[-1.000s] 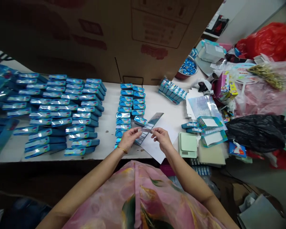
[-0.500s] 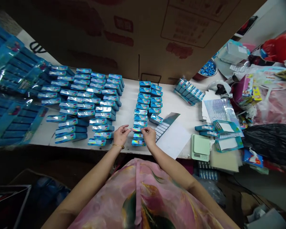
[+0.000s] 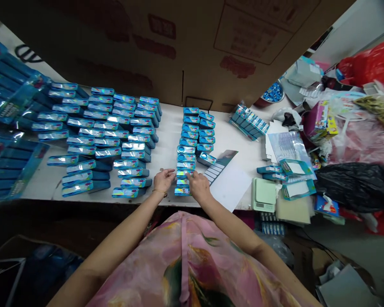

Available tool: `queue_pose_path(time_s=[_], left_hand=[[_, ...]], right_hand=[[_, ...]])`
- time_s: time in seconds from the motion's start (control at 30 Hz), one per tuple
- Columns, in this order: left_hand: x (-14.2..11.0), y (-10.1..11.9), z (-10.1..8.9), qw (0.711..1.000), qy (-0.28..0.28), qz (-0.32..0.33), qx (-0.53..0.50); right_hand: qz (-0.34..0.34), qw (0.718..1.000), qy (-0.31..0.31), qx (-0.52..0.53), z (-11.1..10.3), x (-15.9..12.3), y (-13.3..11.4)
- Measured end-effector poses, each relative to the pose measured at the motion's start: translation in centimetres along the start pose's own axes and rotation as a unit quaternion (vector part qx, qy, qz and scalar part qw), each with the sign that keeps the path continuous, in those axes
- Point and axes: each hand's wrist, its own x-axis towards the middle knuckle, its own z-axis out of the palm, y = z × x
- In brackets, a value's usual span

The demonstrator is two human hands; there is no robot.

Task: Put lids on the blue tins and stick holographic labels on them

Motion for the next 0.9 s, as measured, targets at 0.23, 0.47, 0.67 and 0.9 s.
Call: queue_pose_path(time_s=[0.23,0.47,0.67,0.9], left_hand=[[-0.7,1.2,0.2,0.999,0.011,-0.039,-0.012],[-0.9,1.6,0.8,0.999,0.008,-0.05,-0.004],[-0.6,1.5,0.4,0.992,0.016,0.049,0.119],[-1.0,1.7,0.6,0.983,0.118,0.074,0.122]], right_hand=[[0.05,0.996,0.0,0.076,-0.7,-0.2,2.4],[-0.037,0.999,0.014,0.037,-0.7,-0.4,2.3],[-0.004,0.998,-0.069,-0.006,-0.2,-0.4,1.2],[0.093,0.959,0.228,0.142,-3.0,-0.9,9.0]])
